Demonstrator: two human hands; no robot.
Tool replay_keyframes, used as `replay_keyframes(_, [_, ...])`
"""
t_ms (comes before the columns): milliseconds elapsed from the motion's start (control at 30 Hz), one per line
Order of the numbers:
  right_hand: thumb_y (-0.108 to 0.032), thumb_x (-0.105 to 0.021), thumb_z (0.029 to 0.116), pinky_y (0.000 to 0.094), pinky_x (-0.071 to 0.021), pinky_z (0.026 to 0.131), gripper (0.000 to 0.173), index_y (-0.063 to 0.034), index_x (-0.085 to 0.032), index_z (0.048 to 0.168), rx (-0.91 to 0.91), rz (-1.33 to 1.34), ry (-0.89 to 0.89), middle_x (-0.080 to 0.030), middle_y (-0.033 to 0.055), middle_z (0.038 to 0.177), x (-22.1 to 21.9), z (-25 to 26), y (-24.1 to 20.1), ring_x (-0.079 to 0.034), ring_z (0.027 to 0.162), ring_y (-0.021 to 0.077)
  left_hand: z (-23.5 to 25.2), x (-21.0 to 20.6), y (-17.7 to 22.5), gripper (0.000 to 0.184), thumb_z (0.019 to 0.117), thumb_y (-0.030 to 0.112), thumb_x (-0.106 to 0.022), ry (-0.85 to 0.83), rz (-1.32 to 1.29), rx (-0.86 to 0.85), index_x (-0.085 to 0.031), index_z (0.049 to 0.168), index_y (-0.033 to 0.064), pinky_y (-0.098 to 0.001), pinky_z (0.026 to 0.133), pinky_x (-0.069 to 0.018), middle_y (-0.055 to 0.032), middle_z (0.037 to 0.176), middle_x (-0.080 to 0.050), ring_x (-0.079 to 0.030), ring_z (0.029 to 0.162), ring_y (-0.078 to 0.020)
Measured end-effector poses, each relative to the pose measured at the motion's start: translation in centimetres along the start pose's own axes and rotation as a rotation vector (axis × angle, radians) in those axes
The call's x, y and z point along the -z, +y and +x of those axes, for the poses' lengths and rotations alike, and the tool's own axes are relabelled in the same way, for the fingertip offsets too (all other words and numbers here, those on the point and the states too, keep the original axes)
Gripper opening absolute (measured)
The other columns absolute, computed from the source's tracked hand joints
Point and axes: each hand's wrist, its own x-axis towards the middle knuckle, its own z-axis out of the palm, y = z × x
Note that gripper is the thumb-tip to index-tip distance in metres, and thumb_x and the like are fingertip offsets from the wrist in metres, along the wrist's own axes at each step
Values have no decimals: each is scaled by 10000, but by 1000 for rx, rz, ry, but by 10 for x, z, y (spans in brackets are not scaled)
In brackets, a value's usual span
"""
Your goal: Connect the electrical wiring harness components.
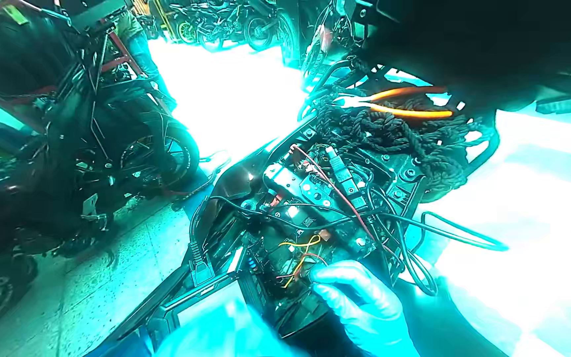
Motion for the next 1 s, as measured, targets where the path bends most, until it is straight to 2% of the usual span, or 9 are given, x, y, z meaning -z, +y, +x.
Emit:
replay_keyframes(33, [-268, -738, 956, 257, -534, 935, 103, -249, -753, 1056, 37, -52, -16, -752, -86, 1041, -2, 0, 0, -679, 1023, 38, 10, -4, -14, 170, 976, 200, -690, 67, -18, 78, -768, 1068, 81, -354, 898, -536, -77, 1015, -740, -674, 972, -145])
replay_keyframes(100, [-278, -722, 959, 246, -493, 952, 77, -280, -748, 1031, 75, -138, -23, -741, -103, 1025, -7, 0, -3, -654, 1041, 26, 13, -12, -49, 156, 960, 275, -718, 188, 25, 208, -787, 1071, 189, -268, 899, -544, 49, 1021, -748, -668, 1003, -42])
replay_keyframes(167, [-279, -711, 959, 243, -478, 965, 65, -291, -742, 1015, 92, -202, -14, -735, -103, 1016, -11, -1, -4, -646, 1051, 28, 11, -18, -66, 152, 926, 294, -735, 228, 44, 277, -799, 1052, 239, -236, 902, -535, 104, 1015, -743, -656, 1018, -11])
replay_keyframes(400, [-238, -713, 931, 244, -479, 926, 66, -264, -744, 982, 109, -290, 23, -740, -83, 984, -20, -1, -4, -655, 1007, 43, 12, -31, -62, 151, 909, 316, -719, 209, 135, 293, -800, 1013, 244, -236, 903, -506, 104, 995, -738, -638, 1023, -4])
replay_keyframes(500, [-231, -721, 922, 236, -487, 914, 60, -258, -745, 970, 120, -289, 47, -743, -78, 976, -20, 0, -2, -661, 992, 38, 11, -32, -63, 151, 901, 319, -723, 206, 132, 303, -800, 1005, 242, -207, 883, -515, 102, 983, -734, -642, 1002, 7])
replay_keyframes(633, [-218, -718, 924, 242, -494, 915, 70, -255, -757, 969, 117, -314, 30, -746, -69, 979, -19, 0, -3, -664, 1006, 48, 12, -31, -61, 137, 901, 315, -724, 189, 80, 345, -795, 993, 242, -220, 864, -521, 113, 974, -726, -640, 987, 6])
replay_keyframes(800, [-211, -699, 931, 242, -488, 897, 69, -243, -753, 958, 168, -350, 1, -742, -52, 953, -21, -1, -4, -663, 984, 65, 12, -33, -57, 146, 903, 377, -715, 175, 159, 380, -797, 969, 276, -218, 842, -508, 137, 937, -718, -633, 964, 17])
replay_keyframes(900, [-220, -692, 938, 243, -496, 893, 72, -241, -760, 948, 208, -369, 0, -741, -30, 941, -23, -1, -1, -670, 977, 81, 16, -36, -53, 171, 895, 413, -709, 145, 217, 437, -803, 957, 285, -250, 847, -498, 127, 947, -725, -631, 985, -10])
replay_keyframes(1000, [-236, -685, 951, 237, -494, 886, 65, -228, -748, 965, 238, -398, 4, -740, -22, 928, -24, -1, -1, -674, 952, 86, 24, -39, -46, 202, 905, 403, -690, 96, 273, 480, -807, 970, 250, -328, 856, -499, 62, 967, -739, -645, 1006, -85])
